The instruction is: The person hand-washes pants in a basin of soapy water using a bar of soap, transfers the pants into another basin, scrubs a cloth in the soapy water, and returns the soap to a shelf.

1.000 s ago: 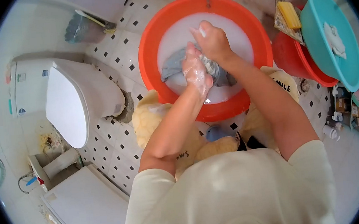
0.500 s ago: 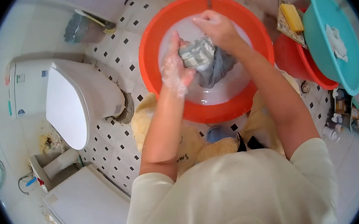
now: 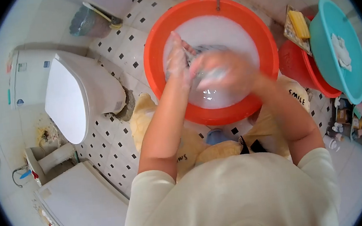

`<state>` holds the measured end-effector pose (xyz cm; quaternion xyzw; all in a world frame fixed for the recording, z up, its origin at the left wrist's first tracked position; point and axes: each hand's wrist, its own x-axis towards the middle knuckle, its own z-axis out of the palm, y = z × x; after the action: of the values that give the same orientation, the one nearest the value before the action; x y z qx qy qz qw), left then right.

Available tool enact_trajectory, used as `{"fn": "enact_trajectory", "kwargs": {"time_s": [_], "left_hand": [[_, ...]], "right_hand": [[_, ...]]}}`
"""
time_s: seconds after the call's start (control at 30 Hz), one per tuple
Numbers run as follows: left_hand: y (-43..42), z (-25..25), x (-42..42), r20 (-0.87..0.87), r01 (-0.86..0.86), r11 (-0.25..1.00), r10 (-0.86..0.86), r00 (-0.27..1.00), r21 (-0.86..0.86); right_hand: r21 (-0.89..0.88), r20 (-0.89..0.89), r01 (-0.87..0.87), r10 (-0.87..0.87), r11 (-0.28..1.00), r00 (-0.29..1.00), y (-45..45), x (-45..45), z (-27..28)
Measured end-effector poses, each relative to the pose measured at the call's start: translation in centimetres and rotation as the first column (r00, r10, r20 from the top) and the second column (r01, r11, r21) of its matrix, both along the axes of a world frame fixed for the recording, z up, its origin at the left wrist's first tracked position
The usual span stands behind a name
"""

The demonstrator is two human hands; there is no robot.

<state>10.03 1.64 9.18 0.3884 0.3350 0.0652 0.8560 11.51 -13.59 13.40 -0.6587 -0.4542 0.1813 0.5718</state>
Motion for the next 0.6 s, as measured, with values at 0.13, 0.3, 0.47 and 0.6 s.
{"fn": "enact_trajectory", "kwargs": {"time_s": [0.13,0.3,0.47,0.6], "left_hand": [[-0.9,-4.2,-1.0,0.48,0.287,0.861,-0.058,0.875,-0.42],[-4.7,-3.2,0.5,0.111,-0.038,0.88,0.102,0.989,-0.474],[-1.2,-3.8,0.1,0.422,0.249,0.889,-0.071,0.904,-0.383],[-4.6,1.2,-0.4,0.121,0.088,0.947,-0.053,0.991,-0.309]], "right_hand": [[0.178,0.472,0.405,-0.439,0.897,0.765,3.4,-1.5,-3.2],[-0.205,0.262,0.639,-0.587,0.742,0.766,3.0,3.9,-4.5],[-0.062,0.37,0.58,-0.521,0.812,0.769,4.1,3.5,-5.5],[-0.074,0.319,0.593,-0.544,0.802,0.776,2.6,5.7,-5.0]]}}
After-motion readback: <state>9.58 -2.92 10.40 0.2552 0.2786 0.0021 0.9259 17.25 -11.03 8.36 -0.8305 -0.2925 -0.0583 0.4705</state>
